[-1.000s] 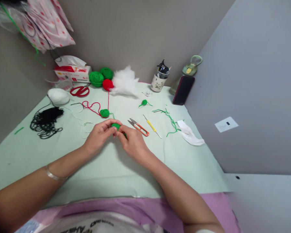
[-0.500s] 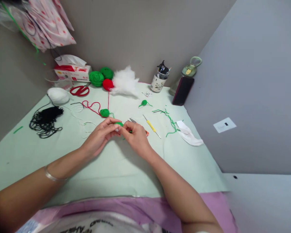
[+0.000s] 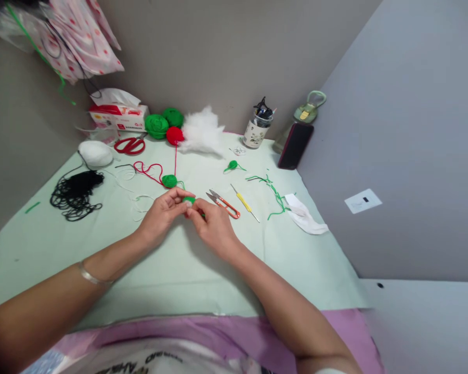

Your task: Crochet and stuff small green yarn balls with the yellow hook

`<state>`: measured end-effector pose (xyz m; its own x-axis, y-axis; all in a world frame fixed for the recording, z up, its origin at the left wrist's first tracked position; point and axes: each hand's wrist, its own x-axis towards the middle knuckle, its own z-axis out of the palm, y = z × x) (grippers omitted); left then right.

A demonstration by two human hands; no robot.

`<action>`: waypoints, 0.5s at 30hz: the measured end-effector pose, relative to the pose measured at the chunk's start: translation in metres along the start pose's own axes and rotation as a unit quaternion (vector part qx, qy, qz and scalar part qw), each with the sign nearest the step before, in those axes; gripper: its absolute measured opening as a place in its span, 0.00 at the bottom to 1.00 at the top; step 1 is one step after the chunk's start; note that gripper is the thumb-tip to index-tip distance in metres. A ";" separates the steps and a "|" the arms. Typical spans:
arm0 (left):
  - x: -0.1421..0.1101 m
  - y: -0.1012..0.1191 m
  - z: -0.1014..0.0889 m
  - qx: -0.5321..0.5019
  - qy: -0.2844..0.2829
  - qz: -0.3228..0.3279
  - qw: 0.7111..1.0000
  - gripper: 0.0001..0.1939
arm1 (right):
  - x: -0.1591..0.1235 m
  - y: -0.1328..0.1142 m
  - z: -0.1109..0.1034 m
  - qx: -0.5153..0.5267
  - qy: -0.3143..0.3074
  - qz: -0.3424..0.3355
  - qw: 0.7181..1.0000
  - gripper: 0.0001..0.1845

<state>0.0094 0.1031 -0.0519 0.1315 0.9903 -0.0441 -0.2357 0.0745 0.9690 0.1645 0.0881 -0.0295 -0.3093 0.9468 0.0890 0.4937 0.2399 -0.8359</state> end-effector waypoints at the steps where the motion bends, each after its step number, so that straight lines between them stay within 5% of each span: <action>1: 0.000 0.000 0.000 -0.002 0.003 -0.004 1.000 0.10 | 0.001 0.002 0.000 0.009 0.003 0.005 1.000 0.13; 15: -0.011 0.004 0.006 -0.048 -0.002 -0.011 0.999 0.16 | 0.008 0.006 0.001 0.175 0.023 0.095 0.980 0.19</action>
<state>0.0130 0.0916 -0.0458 0.1408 0.9879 -0.0643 -0.3239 0.1073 0.9400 0.1644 0.0969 -0.0344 -0.1975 0.9780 -0.0676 0.2273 -0.0214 -0.9736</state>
